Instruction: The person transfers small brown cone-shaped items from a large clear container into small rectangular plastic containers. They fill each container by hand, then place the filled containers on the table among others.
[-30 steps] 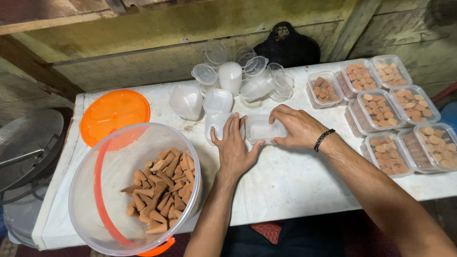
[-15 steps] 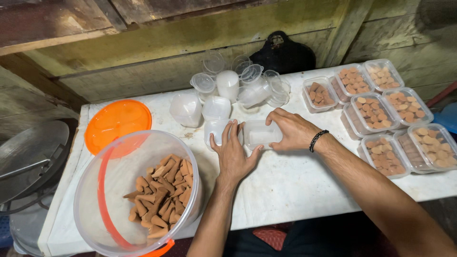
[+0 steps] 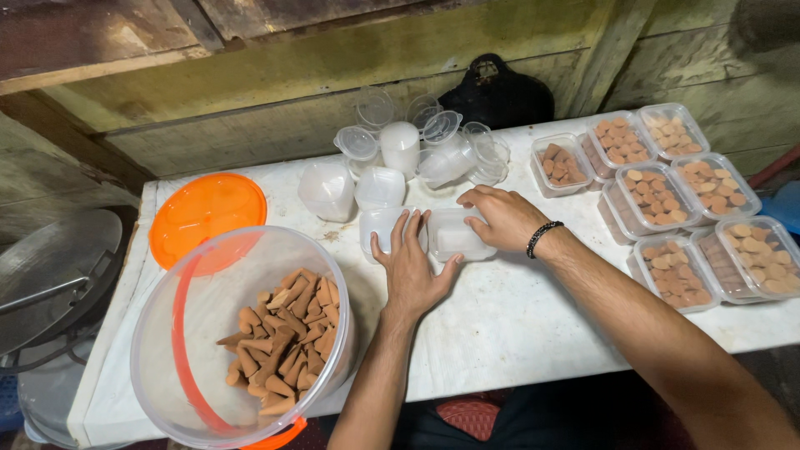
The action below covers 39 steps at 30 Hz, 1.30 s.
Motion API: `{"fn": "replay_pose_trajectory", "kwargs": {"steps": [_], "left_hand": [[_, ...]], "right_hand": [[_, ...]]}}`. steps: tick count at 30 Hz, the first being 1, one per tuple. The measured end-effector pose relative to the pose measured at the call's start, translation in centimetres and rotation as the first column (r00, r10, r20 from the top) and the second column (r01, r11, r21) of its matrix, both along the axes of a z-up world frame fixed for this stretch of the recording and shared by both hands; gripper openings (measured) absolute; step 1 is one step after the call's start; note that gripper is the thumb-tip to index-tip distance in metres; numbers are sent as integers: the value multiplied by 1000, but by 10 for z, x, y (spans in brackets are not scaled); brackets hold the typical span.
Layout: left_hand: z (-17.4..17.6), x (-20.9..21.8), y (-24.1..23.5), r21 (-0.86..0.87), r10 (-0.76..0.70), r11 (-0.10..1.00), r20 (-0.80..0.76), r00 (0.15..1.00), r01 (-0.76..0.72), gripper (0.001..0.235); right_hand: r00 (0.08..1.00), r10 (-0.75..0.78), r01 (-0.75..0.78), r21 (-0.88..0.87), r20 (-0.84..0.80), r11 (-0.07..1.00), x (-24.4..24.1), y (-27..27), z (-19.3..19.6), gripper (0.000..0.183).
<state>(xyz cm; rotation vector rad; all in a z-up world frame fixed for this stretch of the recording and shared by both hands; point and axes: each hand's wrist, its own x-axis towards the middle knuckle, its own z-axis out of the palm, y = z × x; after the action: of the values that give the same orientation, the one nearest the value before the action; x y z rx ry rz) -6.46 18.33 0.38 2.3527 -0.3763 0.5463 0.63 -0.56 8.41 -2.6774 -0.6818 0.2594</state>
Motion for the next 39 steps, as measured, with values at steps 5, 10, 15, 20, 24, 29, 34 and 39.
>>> {"fn": "replay_pose_trajectory", "kwargs": {"steps": [5,10,15,20,24,29,34,39], "left_hand": [[-3,0,2,-4,-4,1000,19,1000,4,88],[-4,0,2,4,-3,1000,12,1000,2,88],[1,0,3,-35,-21,999,-9,1000,21,92],[6,2,6,-3,-49,999,4,999,49,103],[1,3,6,-11,-56,998,2,998,56,105],[5,0,6,-27,-72,997,-31,997,72,106],[5,1,7,-23,-73,997,-51,996,72,106],[3,0,5,-15,-53,999,-37,998,53,107]], "right_hand": [[997,-28,26,31,76,999,32,2,-42,17],[996,-30,23,87,82,996,37,5,-48,6],[995,10,-16,58,97,998,35,8,-44,7],[995,69,-72,35,77,997,32,11,-38,7],[997,62,-65,49,43,997,32,12,-32,8],[997,64,-69,121,48,990,21,7,-19,9],[980,142,-159,117,135,980,-10,-1,6,29],[974,219,-227,-209,-61,951,-28,3,7,14]]}}
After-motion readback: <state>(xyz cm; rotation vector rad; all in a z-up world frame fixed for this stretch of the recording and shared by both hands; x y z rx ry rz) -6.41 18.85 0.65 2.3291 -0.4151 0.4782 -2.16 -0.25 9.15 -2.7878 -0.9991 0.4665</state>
